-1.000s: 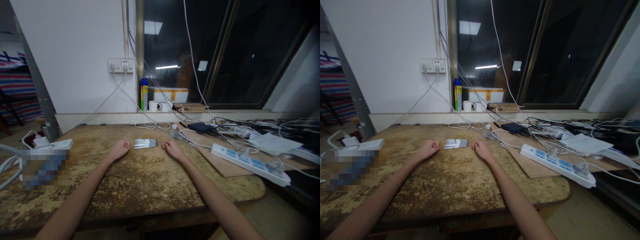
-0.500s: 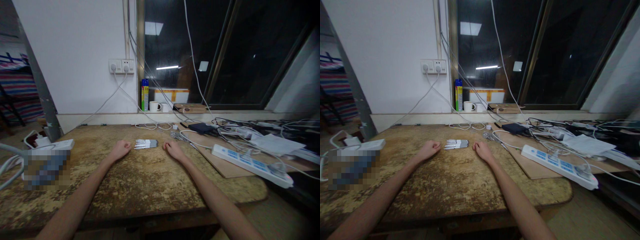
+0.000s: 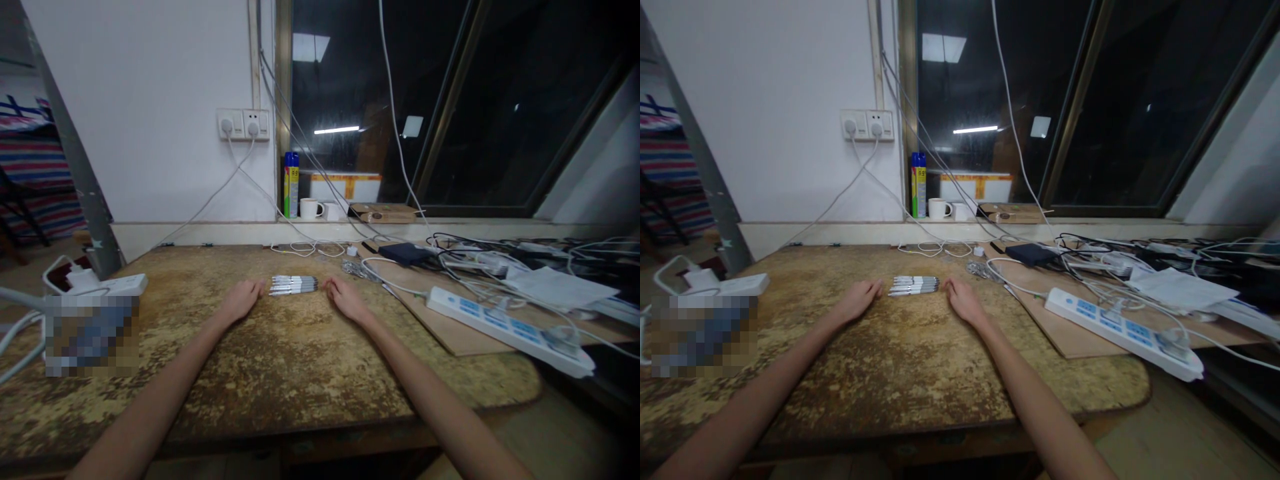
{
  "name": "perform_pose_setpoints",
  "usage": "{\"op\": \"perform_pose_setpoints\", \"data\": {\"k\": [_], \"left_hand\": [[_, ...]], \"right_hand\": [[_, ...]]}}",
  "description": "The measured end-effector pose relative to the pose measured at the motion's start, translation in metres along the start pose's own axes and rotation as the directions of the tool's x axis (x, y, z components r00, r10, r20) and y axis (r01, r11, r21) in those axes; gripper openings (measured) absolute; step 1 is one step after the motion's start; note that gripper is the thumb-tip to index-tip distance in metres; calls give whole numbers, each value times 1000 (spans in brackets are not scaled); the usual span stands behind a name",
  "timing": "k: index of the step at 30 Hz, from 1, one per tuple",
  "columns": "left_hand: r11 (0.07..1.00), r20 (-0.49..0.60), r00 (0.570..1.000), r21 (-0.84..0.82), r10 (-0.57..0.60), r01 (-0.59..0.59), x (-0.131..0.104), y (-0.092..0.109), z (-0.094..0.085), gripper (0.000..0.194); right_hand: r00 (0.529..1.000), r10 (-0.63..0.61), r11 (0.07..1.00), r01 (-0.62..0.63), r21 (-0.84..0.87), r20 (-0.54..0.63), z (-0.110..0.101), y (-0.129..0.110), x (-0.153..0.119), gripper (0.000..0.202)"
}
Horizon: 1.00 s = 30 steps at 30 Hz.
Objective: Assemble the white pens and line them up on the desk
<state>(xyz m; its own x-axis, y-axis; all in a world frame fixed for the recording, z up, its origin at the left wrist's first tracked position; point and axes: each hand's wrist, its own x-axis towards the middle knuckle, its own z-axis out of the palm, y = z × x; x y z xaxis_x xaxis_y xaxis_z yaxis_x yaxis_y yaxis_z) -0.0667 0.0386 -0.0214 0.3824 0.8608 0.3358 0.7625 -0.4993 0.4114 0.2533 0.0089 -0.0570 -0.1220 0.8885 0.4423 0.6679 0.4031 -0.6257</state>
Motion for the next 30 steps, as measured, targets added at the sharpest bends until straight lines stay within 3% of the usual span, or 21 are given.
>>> {"op": "perform_pose_setpoints", "data": {"k": [5,8,11,16,24,30], "left_hand": [[996,-35,996,-45,77,-78,-4,5,3,29],[984,-51,984,-43,171,-174,-7,12,1,22],[981,-31,981,-4,194,-194,-8,19,-1,17],[985,15,985,1,173,-173,-8,24,-3,16],[976,34,976,-5,217,-216,-8,24,-1,14],[951,-5,951,-11,308,-308,-12,44,-6,21]], "right_hand": [[993,-109,994,108,-13,-36,5,-7,-1,23],[987,-156,988,155,-28,-44,8,-10,-2,26],[984,-177,984,177,-24,-23,11,-11,-3,29],[981,-196,981,196,-5,4,13,-11,-3,28],[977,-213,976,212,-56,3,14,-9,-1,9],[977,-209,978,208,-35,-41,8,-18,1,10]]}}
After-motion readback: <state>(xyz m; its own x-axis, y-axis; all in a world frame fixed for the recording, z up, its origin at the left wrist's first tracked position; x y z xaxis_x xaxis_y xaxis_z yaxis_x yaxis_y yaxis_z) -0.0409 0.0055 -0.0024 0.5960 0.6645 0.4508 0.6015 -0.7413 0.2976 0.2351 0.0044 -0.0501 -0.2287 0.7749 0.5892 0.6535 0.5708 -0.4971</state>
